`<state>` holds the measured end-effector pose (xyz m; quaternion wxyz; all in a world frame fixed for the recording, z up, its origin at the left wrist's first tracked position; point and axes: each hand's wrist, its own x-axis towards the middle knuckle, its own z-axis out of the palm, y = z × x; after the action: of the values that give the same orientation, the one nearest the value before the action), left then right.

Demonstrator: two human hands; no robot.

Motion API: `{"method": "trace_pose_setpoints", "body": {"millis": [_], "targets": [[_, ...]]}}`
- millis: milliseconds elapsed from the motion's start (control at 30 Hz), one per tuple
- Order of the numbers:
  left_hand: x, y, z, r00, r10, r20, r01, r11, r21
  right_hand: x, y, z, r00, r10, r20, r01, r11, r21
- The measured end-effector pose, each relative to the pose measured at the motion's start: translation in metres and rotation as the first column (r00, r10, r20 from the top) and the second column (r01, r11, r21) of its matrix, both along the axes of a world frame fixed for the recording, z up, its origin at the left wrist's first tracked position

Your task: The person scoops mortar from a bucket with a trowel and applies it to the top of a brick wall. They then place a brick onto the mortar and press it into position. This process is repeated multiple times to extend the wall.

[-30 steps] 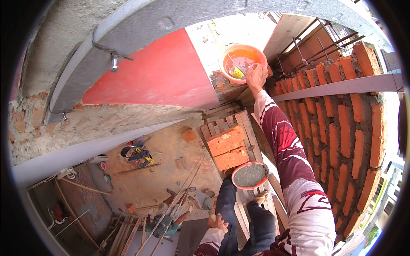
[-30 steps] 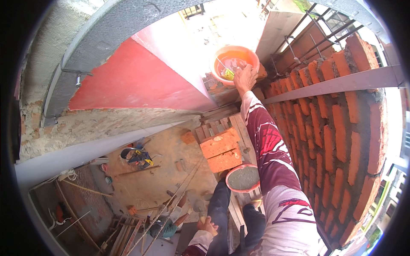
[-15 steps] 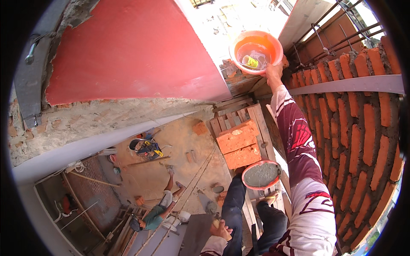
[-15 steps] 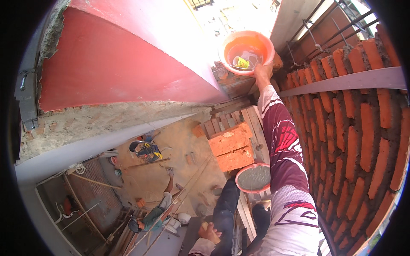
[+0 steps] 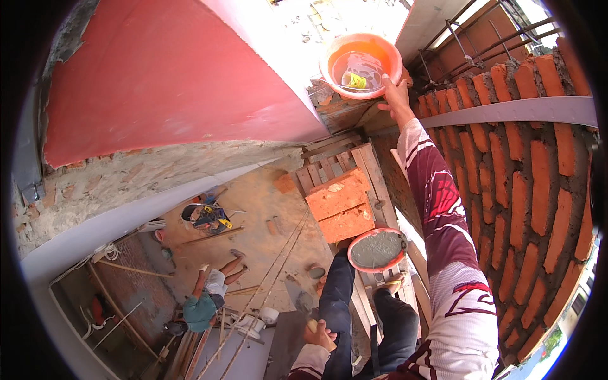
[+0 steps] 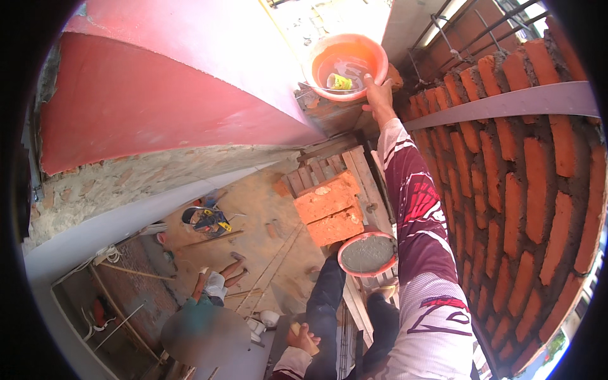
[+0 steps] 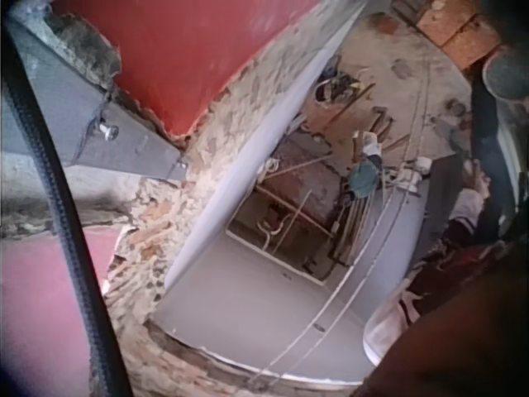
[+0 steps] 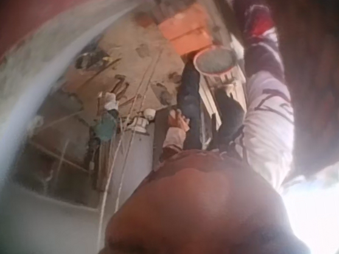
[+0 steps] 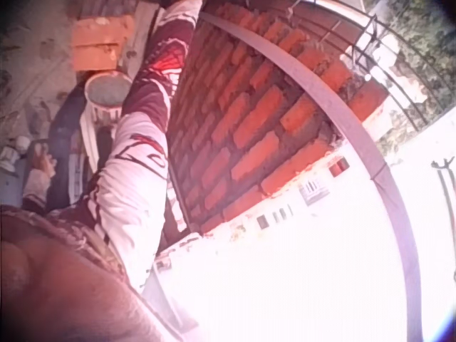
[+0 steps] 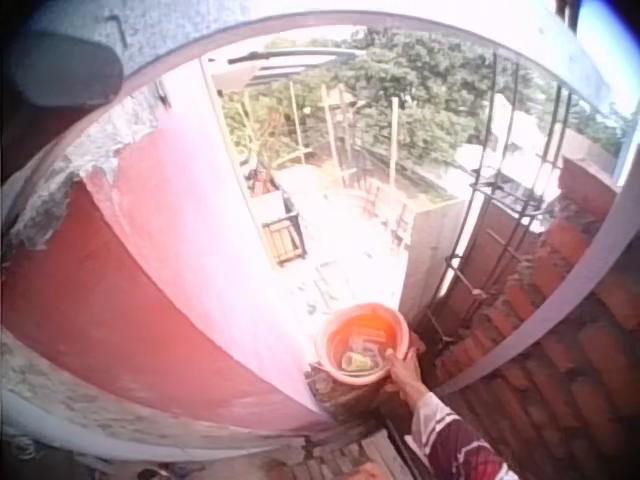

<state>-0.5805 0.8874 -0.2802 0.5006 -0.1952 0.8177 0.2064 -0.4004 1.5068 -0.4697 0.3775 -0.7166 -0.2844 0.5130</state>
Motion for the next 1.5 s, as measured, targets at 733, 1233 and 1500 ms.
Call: {"method": "trace_pose_setpoints", "body": {"millis": [733, 1233, 1500], "targets": [[0.121, -0.001, -0.097, 0.337, -0.928, 0.161, 0.875, 0.372, 0.310, 0.134, -0.595, 0.063, 0.977, 0.127, -0.171, -0.208, 0.739, -0.641], [0.195, 0.017, -0.227, 0.907, -0.415, 0.064, 0.297, 0.742, 0.601, 0.147, -0.606, -0.042, 0.585, 0.807, 0.085, -0.545, 0.468, -0.696], [0.206, 0.049, -0.213, 0.536, -0.802, -0.264, 0.774, 0.342, 0.533, 0.204, -0.652, 0.004, 0.678, 0.704, 0.214, -0.412, 0.604, -0.682]]}}
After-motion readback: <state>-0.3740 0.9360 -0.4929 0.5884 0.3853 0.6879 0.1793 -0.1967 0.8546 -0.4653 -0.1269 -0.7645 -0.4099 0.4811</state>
